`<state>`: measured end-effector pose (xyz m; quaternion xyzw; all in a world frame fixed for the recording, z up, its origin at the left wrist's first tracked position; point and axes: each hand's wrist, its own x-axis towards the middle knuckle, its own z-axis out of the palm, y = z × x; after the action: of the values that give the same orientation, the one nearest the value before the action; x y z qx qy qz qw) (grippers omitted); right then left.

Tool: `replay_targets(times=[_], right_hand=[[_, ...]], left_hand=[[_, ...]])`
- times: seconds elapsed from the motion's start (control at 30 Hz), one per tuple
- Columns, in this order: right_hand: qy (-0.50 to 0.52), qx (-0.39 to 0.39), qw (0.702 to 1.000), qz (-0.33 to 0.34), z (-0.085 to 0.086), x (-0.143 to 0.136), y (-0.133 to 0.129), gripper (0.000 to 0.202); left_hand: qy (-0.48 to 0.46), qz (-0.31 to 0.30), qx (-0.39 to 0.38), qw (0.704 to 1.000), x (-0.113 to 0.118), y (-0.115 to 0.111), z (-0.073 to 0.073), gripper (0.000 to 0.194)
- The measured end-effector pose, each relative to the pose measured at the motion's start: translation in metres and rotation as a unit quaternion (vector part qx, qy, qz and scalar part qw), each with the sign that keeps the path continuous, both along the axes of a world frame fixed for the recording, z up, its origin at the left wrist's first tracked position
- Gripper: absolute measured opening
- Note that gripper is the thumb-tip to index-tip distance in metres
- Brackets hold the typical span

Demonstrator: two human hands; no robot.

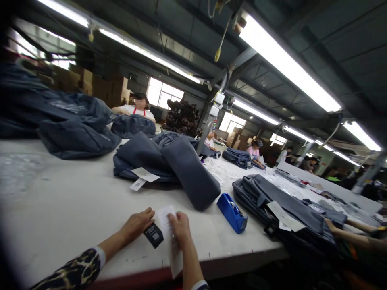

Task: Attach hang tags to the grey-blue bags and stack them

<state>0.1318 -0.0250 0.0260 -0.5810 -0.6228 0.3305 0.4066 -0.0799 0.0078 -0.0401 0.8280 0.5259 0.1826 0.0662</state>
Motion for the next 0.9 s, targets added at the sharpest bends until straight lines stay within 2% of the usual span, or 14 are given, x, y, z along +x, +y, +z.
replay_targets(times=[0.13,0.27,0.43,0.57,0.63,0.73,0.9], right_hand=[[-0.133,-0.027,0.99,0.028,-0.033,-0.03,-0.011,0.042],[-0.223,-0.026,0.974,0.042,-0.046,-0.034,-0.024,0.032],[-0.284,-0.02,0.956,0.066,-0.05,-0.031,-0.024,0.019],[-0.31,-0.007,0.946,0.091,-0.046,-0.041,-0.025,0.015],[-0.321,0.001,0.94,0.116,-0.042,-0.048,-0.024,0.016],[-0.341,0.011,0.929,0.144,-0.037,-0.056,-0.021,0.03],[-0.379,0.013,0.911,0.164,-0.045,-0.055,-0.008,0.018]], left_hand=[[0.02,-0.002,0.0,1.0,-0.006,-0.013,0.002,0.015],[0.045,0.024,-0.025,0.998,-0.027,-0.029,0.007,0.014],[0.061,0.078,-0.047,0.994,-0.069,-0.054,0.015,0.015],[0.061,0.091,-0.049,0.993,-0.088,-0.079,0.019,0.022],[0.059,0.083,-0.051,0.994,-0.09,-0.09,0.02,0.03],[0.055,0.078,-0.058,0.994,-0.087,-0.099,0.02,0.036],[0.049,0.095,-0.092,0.99,-0.077,-0.094,0.018,0.017]])
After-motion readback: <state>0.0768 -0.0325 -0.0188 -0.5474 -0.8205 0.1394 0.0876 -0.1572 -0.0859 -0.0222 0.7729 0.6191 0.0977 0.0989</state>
